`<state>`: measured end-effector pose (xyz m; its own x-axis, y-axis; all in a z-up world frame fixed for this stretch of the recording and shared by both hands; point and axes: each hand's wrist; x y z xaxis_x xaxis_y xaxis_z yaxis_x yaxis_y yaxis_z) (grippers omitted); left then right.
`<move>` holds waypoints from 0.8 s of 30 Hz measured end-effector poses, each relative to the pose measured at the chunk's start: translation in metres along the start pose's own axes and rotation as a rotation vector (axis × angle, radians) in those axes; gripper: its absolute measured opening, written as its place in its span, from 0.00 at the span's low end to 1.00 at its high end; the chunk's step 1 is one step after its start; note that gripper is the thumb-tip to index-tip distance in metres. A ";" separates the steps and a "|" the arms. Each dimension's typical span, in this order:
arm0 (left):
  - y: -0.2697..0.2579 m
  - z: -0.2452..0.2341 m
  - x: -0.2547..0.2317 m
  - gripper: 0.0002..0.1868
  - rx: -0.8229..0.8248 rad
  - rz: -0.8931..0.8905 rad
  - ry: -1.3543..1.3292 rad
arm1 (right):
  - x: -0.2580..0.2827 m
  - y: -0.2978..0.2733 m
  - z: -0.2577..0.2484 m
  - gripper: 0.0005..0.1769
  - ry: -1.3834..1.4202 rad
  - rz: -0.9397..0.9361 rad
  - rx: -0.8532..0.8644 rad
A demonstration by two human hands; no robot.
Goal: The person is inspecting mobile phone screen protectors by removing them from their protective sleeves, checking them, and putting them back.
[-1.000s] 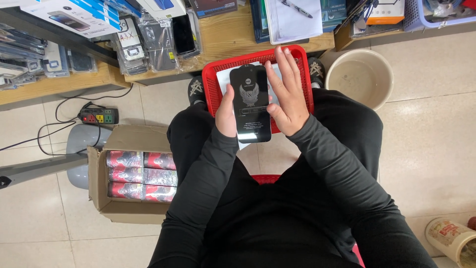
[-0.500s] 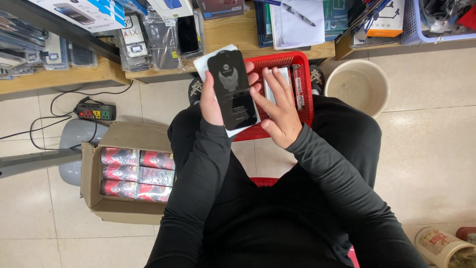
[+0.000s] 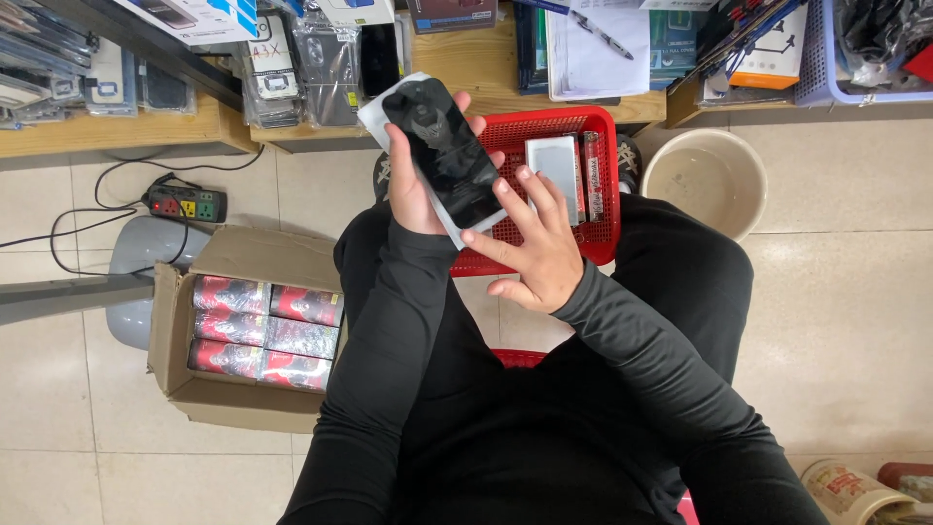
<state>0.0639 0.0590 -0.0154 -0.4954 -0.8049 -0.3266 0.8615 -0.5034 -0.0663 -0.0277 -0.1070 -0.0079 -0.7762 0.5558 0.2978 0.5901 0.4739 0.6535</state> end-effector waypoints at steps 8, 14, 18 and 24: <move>-0.003 0.011 0.002 0.38 -0.069 0.044 -0.035 | -0.015 -0.006 -0.019 0.33 -0.018 0.082 -0.029; -0.003 -0.003 -0.003 0.39 0.048 0.018 -0.072 | -0.015 -0.004 -0.024 0.33 0.012 0.118 -0.088; -0.004 -0.001 -0.003 0.39 0.023 0.023 -0.046 | -0.014 -0.002 -0.023 0.34 -0.014 0.117 -0.080; -0.003 0.005 0.002 0.38 -0.084 0.026 -0.026 | -0.010 0.001 -0.023 0.35 -0.027 0.042 -0.068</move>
<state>0.0597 0.0579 -0.0111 -0.4747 -0.8258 -0.3045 0.8798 -0.4550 -0.1377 -0.0244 -0.1280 0.0064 -0.7443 0.5930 0.3072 0.6047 0.4032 0.6869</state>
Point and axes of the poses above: each hand's wrist, its own y-axis towards the middle knuckle, its own z-axis out of the palm, x = y × z, and after that the axes turned 5 degrees about -z, right-handed
